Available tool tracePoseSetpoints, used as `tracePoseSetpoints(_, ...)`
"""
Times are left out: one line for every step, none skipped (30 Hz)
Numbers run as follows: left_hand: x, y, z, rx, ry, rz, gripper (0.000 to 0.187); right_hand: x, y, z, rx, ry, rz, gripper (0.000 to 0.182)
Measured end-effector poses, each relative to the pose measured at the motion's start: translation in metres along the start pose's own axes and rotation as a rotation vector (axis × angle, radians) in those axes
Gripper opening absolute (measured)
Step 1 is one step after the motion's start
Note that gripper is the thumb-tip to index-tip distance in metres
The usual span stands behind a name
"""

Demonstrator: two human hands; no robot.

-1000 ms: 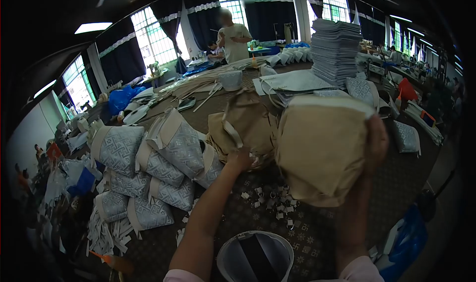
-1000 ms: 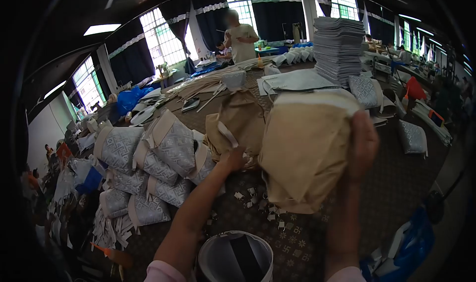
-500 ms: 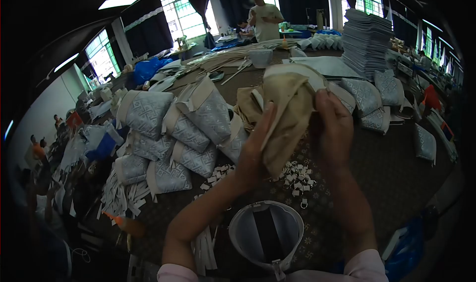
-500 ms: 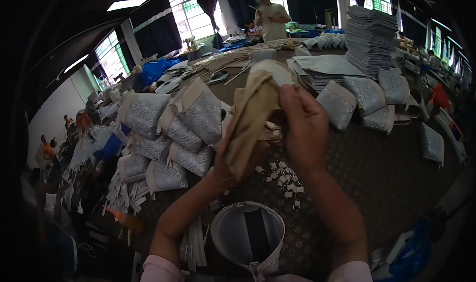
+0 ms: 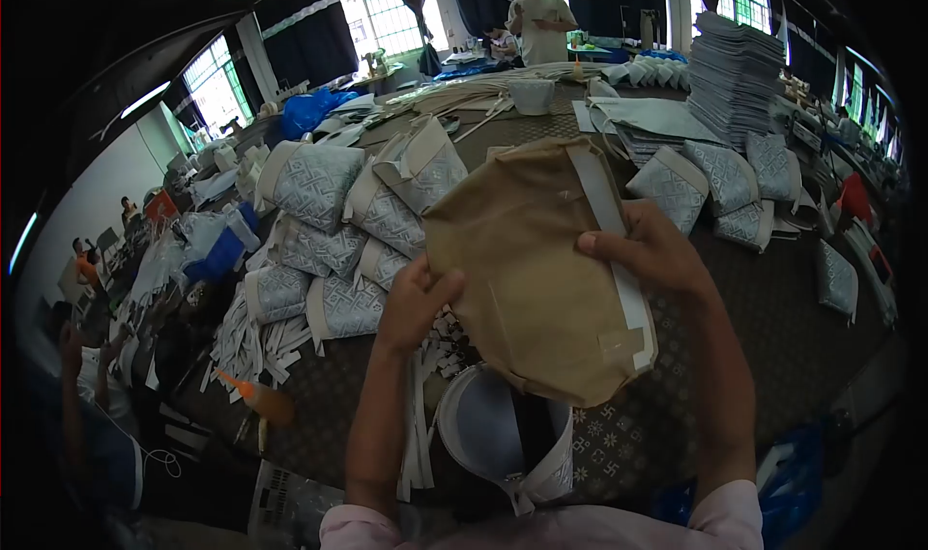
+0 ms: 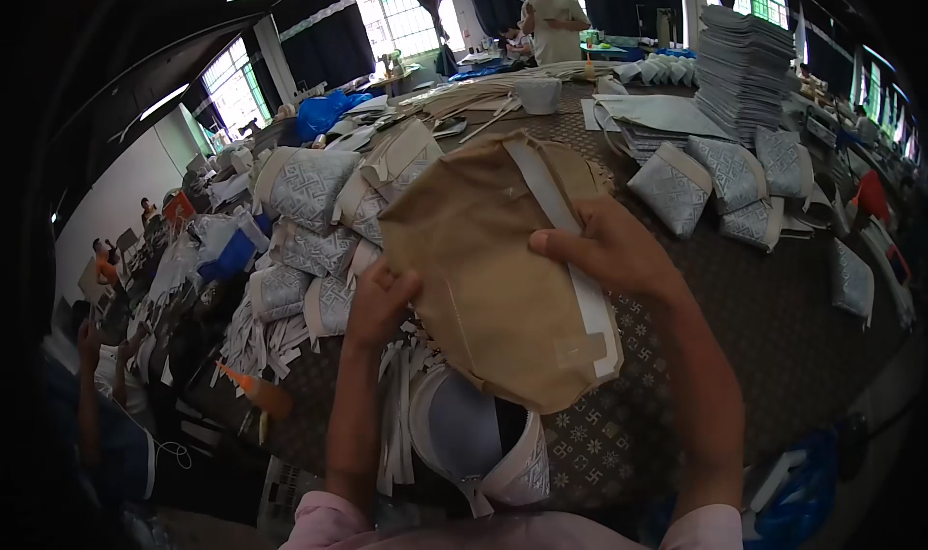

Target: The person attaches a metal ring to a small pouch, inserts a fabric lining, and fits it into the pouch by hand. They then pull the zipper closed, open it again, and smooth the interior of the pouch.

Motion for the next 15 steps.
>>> tracePoseSetpoints(0.003,-0.015,0.001,0.031,-0.01,0.064,0.043,0.003,0.011,0.003,-0.003,0.073,-0.021,0.031)
tracePoseSetpoints(0.005,-0.016,-0.007,0.032,-0.023,0.081,0.043,0.005,0.016,0.003,-0.013,0.081,-0.039,0.031)
tracePoseSetpoints(0.01,-0.016,-0.019,-0.011,-0.04,0.126,0.044,0.007,0.022,0.003,-0.112,0.125,-0.072,0.029)
tracePoseSetpoints(0.013,-0.016,-0.03,-0.055,-0.053,0.166,0.044,0.009,0.028,0.004,-0.208,0.167,-0.101,0.029)
tracePoseSetpoints(0.012,-0.013,-0.039,-0.048,-0.053,0.181,0.044,0.012,0.031,0.003,-0.21,0.163,-0.117,0.029)
tracePoseSetpoints(0.006,-0.008,-0.046,0.017,-0.035,0.2,0.043,0.015,0.029,0.006,-0.337,0.217,-0.056,0.034)
tracePoseSetpoints(-0.001,-0.006,-0.051,0.081,-0.017,0.217,0.042,0.018,0.028,0.01,-0.464,0.272,0.007,0.04)
tracePoseSetpoints(-0.009,-0.005,-0.055,0.086,-0.015,0.227,0.042,0.023,0.032,0.013,-0.465,0.269,-0.004,0.04)
tracePoseSetpoints(-0.018,-0.004,-0.063,0.089,-0.08,0.208,0.042,0.032,0.04,0.021,-0.484,0.316,-0.052,0.044)
tracePoseSetpoints(-0.024,-0.003,-0.072,0.094,-0.148,0.189,0.042,0.041,0.048,0.029,-0.502,0.365,-0.103,0.049)
tracePoseSetpoints(-0.025,-0.003,-0.076,0.106,-0.153,0.2,0.042,0.051,0.053,0.032,-0.497,0.369,-0.119,0.049)
tracePoseSetpoints(-0.025,-0.003,-0.085,0.044,-0.242,0.212,0.043,0.063,0.054,0.034,-0.533,0.351,-0.096,0.048)
tracePoseSetpoints(-0.024,-0.004,-0.094,-0.019,-0.333,0.218,0.044,0.074,0.054,0.035,-0.566,0.334,-0.069,0.048)
tracePoseSetpoints(-0.022,-0.012,-0.106,0.002,-0.352,0.22,0.044,0.087,0.066,0.036,-0.551,0.351,-0.085,0.048)
tracePoseSetpoints(-0.013,-0.022,-0.109,0.044,-0.363,0.22,0.045,0.094,0.087,0.026,-0.575,0.407,-0.104,0.051)
Point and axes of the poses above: each hand's wrist, its own x-axis away from the middle knuckle, its own z-axis out of the back of the hand, y = z × x, the point moved 6 cm from there along -x, towards the middle knuckle, and after that the axes turned 6 degrees about -x, right-handed, at the moved point
